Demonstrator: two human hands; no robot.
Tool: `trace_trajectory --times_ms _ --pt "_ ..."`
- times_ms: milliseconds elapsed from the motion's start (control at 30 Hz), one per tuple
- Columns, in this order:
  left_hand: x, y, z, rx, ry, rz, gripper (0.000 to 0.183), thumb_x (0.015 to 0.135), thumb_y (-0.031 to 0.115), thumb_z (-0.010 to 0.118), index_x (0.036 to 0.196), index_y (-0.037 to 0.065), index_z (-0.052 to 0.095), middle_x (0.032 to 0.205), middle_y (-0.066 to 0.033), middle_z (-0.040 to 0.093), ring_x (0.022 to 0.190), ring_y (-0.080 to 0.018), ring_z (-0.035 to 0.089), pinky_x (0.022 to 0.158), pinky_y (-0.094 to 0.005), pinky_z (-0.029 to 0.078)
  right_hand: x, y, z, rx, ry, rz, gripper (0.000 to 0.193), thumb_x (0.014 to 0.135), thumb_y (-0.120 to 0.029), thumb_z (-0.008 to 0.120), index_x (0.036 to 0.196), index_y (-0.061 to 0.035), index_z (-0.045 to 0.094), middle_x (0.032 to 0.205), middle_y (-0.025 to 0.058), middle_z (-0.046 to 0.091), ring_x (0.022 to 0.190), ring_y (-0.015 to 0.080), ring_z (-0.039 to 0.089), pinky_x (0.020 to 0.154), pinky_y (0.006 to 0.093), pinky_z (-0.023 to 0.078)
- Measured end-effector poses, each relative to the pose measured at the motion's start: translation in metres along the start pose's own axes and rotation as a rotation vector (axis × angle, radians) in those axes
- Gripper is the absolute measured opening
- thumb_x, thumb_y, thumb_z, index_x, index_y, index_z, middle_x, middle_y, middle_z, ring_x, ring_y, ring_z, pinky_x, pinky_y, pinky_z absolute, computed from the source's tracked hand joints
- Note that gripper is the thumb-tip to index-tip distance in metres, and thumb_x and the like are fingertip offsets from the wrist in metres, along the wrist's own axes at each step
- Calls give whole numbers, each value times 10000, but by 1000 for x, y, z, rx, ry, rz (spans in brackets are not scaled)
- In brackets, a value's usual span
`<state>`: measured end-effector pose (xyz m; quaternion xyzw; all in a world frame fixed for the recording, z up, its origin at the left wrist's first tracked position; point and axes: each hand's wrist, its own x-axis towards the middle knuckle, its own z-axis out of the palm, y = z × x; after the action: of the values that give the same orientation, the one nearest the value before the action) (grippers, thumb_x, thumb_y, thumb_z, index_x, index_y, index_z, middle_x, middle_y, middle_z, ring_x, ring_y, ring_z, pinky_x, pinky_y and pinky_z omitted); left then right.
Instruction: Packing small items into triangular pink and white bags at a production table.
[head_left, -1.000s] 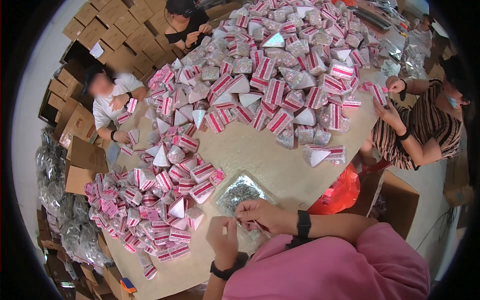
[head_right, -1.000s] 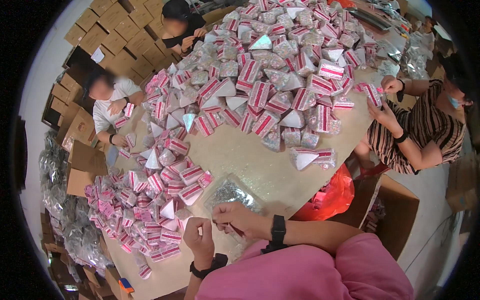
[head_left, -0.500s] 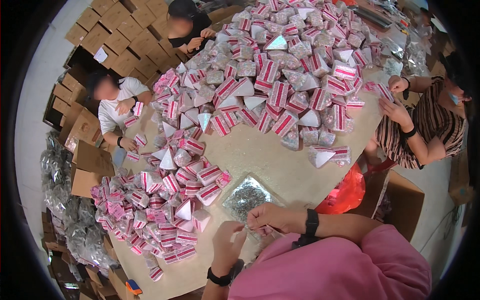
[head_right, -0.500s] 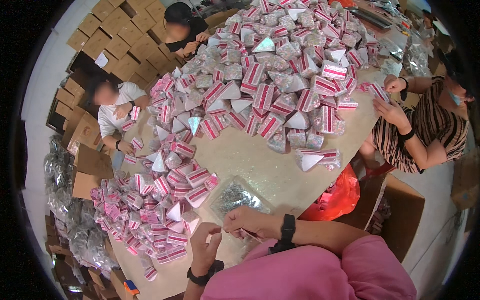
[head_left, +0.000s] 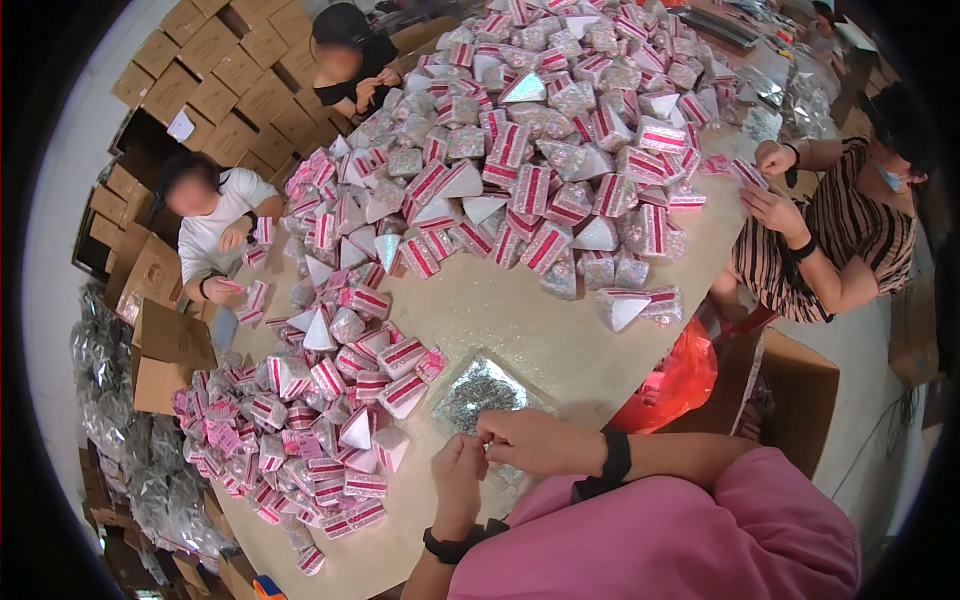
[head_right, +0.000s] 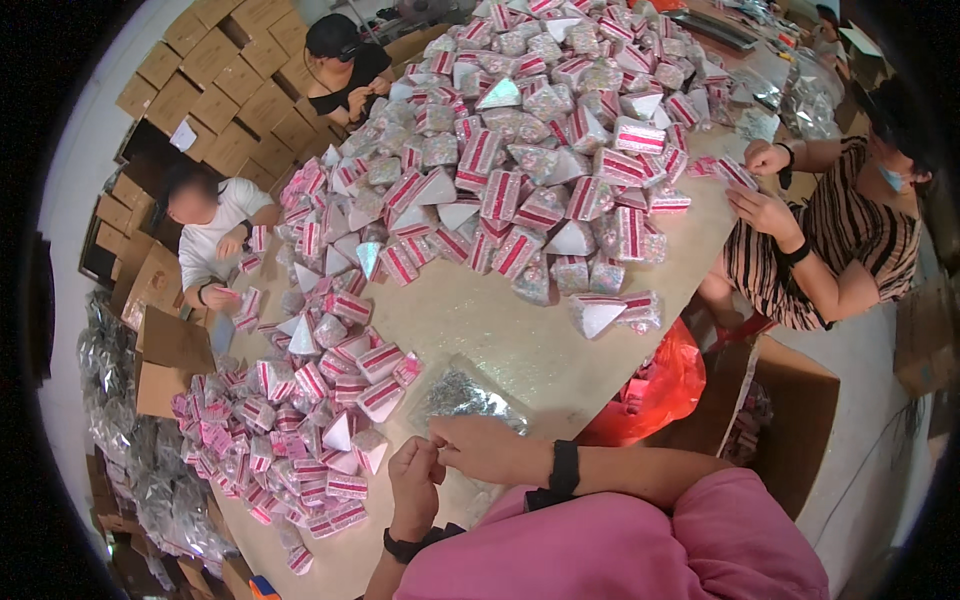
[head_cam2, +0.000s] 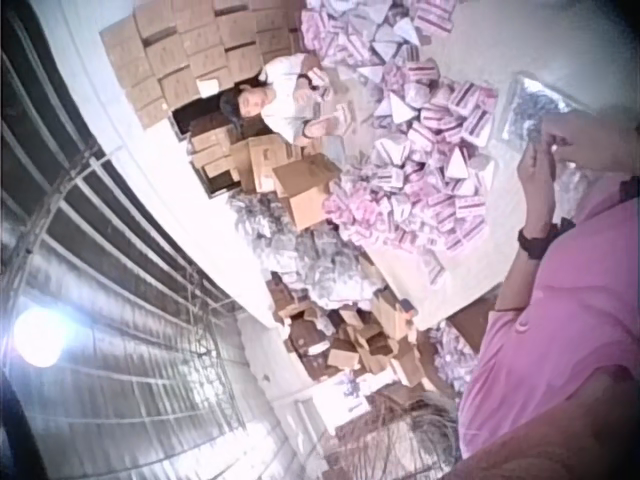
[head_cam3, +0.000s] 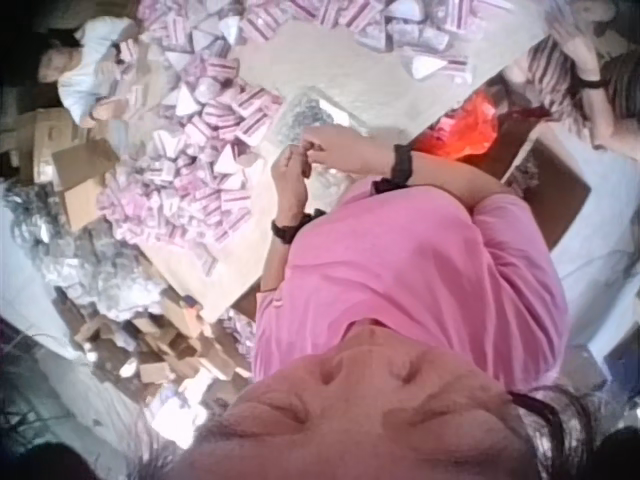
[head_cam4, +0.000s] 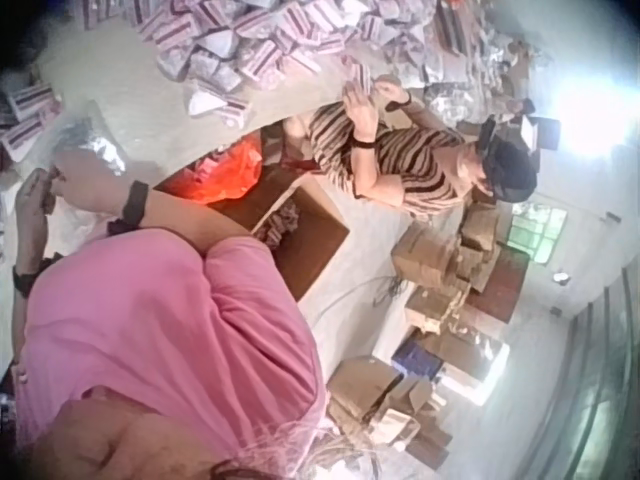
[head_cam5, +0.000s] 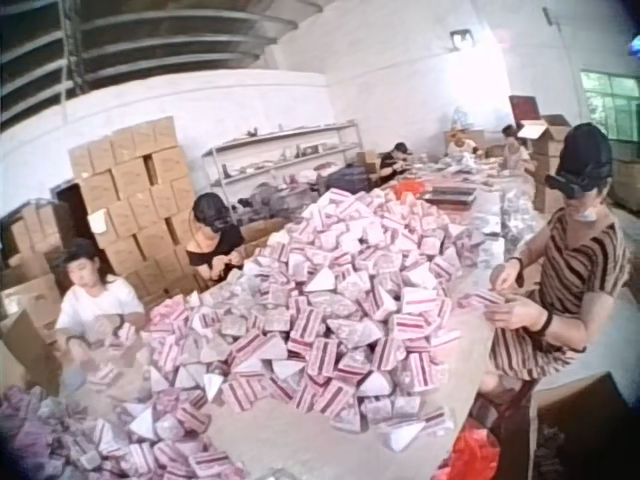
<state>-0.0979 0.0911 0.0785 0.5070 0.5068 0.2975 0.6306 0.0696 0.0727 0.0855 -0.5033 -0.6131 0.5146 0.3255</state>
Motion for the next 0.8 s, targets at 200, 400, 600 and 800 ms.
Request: trace_trajectory --times_ms 200,400,600,800 --pt "10 5 25 47 -76 20 232 918 160 483 729 40 543 586 17 458 525 -55 394 485 -216 303 -20 16 -7 -182 204 -112 157 868 -177 530 936 -39 564 848 147 616 809 320 606 683 391 471" --pt "61 19 74 263 -371 87 238 867 204 527 730 9 518 582 -47 461 564 -105 454 523 -286 372 -67 46 -47 -123 460 -91 142 873 -101 568 968 -9 618 830 106 614 726 190 614 667 303 492" --pt "132 -19 176 625 -390 550 313 793 259 640 964 20 534 920 -159 570 856 -276 565 712 -377 472 -140 91 -64 228 742 273 90 839 -66 593 873 14 616 744 39 606 648 98 560 584 252 446" --pt "156 -38 235 1036 -210 542 438 764 227 664 1080 -10 475 1143 -204 475 1044 -391 503 794 -467 486 -179 104 -64 287 883 367 57 794 -10 571 827 8 613 687 1 568 617 66 528 569 215 428"
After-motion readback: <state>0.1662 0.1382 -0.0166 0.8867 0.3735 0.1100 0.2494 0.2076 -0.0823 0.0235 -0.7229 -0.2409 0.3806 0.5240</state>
